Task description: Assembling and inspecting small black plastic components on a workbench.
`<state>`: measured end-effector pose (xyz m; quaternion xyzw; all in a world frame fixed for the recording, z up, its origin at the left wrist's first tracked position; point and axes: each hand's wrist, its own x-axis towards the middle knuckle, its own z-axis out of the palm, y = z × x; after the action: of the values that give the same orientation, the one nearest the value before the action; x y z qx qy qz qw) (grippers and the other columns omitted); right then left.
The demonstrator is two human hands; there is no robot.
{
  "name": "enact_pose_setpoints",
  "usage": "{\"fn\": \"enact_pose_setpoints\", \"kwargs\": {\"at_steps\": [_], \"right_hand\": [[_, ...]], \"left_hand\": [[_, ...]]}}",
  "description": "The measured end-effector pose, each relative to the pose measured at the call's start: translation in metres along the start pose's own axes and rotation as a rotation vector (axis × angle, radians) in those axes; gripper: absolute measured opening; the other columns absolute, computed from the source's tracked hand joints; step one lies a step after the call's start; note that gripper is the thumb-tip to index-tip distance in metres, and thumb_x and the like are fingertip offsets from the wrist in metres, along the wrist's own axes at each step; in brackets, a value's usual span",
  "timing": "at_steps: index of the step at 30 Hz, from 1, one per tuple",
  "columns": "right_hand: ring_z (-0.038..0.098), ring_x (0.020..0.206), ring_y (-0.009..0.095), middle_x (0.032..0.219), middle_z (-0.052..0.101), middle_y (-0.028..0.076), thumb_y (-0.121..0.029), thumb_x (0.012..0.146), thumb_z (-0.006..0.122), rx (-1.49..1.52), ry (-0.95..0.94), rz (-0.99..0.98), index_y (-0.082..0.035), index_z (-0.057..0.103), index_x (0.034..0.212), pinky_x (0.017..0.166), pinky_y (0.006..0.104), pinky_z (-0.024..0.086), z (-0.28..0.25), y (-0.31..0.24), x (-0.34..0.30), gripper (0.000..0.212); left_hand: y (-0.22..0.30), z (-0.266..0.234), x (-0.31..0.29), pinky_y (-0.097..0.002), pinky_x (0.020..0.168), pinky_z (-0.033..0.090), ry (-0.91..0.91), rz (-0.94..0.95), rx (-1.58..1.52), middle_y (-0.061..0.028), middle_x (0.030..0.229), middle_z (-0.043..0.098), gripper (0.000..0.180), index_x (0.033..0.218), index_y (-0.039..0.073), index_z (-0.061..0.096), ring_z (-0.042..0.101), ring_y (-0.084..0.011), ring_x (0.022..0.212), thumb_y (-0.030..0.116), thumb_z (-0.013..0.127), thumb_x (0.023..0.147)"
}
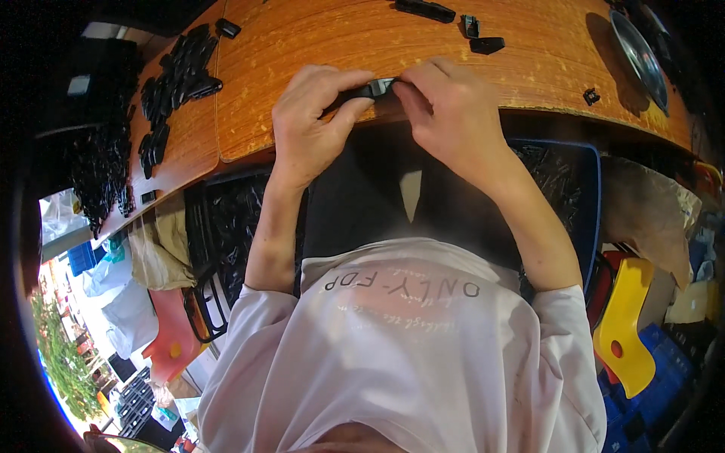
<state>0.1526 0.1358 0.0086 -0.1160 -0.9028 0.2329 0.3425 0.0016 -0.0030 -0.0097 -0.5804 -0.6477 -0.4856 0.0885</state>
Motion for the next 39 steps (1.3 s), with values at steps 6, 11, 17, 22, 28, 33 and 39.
{"fn": "enact_pose_setpoints", "kwargs": {"at_steps": [6, 11, 17, 22, 28, 33, 39], "right_hand": [[0.063, 0.057, 0.019, 0.069, 0.066, 0.014, -0.008, 0.088, 0.062, 0.267, -0.221, 0.379, 0.003, 0.068, 0.094, 0.056, 0.0362, 0.05, 0.001, 0.014, 0.025, 0.014], [0.062, 0.06, 0.016, 0.072, 0.069, 0.008, -0.018, 0.094, 0.065, 0.533, -0.263, 0.662, 0.003, 0.071, 0.092, 0.057, 0.0324, 0.05, -0.005, 0.01, 0.025, 0.022], [0.06, 0.067, 0.011, 0.068, 0.063, 0.004, -0.02, 0.093, 0.069, 0.402, -0.334, 0.487, 0.002, 0.071, 0.093, 0.059, 0.0281, 0.048, 0.001, 0.014, 0.025, 0.022], [0.059, 0.068, 0.008, 0.074, 0.064, 0.001, -0.013, 0.095, 0.066, 0.645, -0.28, 0.577, 0.002, 0.071, 0.098, 0.059, 0.0248, 0.048, -0.009, 0.019, 0.01, 0.016], [0.059, 0.066, 0.01, 0.085, 0.068, 0.008, -0.003, 0.093, 0.067, 0.275, 0.014, 0.262, -0.001, 0.07, 0.107, 0.06, 0.0247, 0.047, -0.027, 0.031, -0.022, 0.015], [0.063, 0.067, 0.017, 0.096, 0.069, 0.012, -0.002, 0.089, 0.07, 0.011, 0.144, 0.096, -0.002, 0.071, 0.108, 0.059, 0.0274, 0.05, -0.051, 0.059, -0.018, 0.018], [0.064, 0.1, 0.031, 0.111, 0.066, 0.009, -0.009, 0.087, 0.072, -0.342, 0.114, -0.077, -0.005, 0.071, 0.11, 0.081, 0.0391, 0.053, -0.059, 0.079, 0.001, 0.023]], "left_hand": [[0.002, -0.002, 0.001, -0.04, 0.073, 0.052, 0.005, 0.007, -0.02, -0.0101, 0.086, 0.069, 0.03, 0.101, 0.007, 0.074, 0.064, -0.0303, 0.084, 0.002, 0.078, 0.072], [0.008, -0.004, 0.002, -0.0334, 0.076, 0.053, 0.004, -0.078, -0.009, -0.0088, 0.091, 0.072, 0.03, 0.102, 0.005, 0.074, 0.067, -0.0247, 0.086, -0.001, 0.079, 0.073], [0.008, -0.007, 0.003, -0.0337, 0.077, 0.054, -0.01, -0.1, -0.001, -0.0101, 0.092, 0.071, 0.032, 0.104, 0.005, 0.074, 0.067, -0.025, 0.087, 0.0, 0.08, 0.073], [0.005, -0.005, 0.006, -0.0399, 0.08, 0.051, -0.096, -0.069, -0.02, -0.0086, 0.093, 0.068, 0.029, 0.109, 0.01, 0.075, 0.063, -0.0298, 0.091, 0.004, 0.072, 0.08], [0.01, -0.007, 0.007, -0.0384, 0.08, 0.051, -0.201, 0.047, 0.197, -0.0083, 0.096, 0.063, 0.032, 0.114, 0.014, 0.074, 0.06, -0.0296, 0.091, 0.004, 0.068, 0.085], [0.007, -0.005, 0.009, -0.0384, 0.078, 0.05, -0.208, 0.046, 0.259, -0.0089, 0.094, 0.063, 0.03, 0.11, 0.012, 0.073, 0.06, -0.03, 0.09, -0.001, 0.067, 0.083], [-0.002, -0.003, 0.009, -0.0387, 0.076, 0.05, -0.092, 0.06, 0.092, -0.0106, 0.092, 0.067, 0.022, 0.101, 0.004, 0.07, 0.063, -0.0309, 0.087, 0.0, 0.073, 0.08]]}}
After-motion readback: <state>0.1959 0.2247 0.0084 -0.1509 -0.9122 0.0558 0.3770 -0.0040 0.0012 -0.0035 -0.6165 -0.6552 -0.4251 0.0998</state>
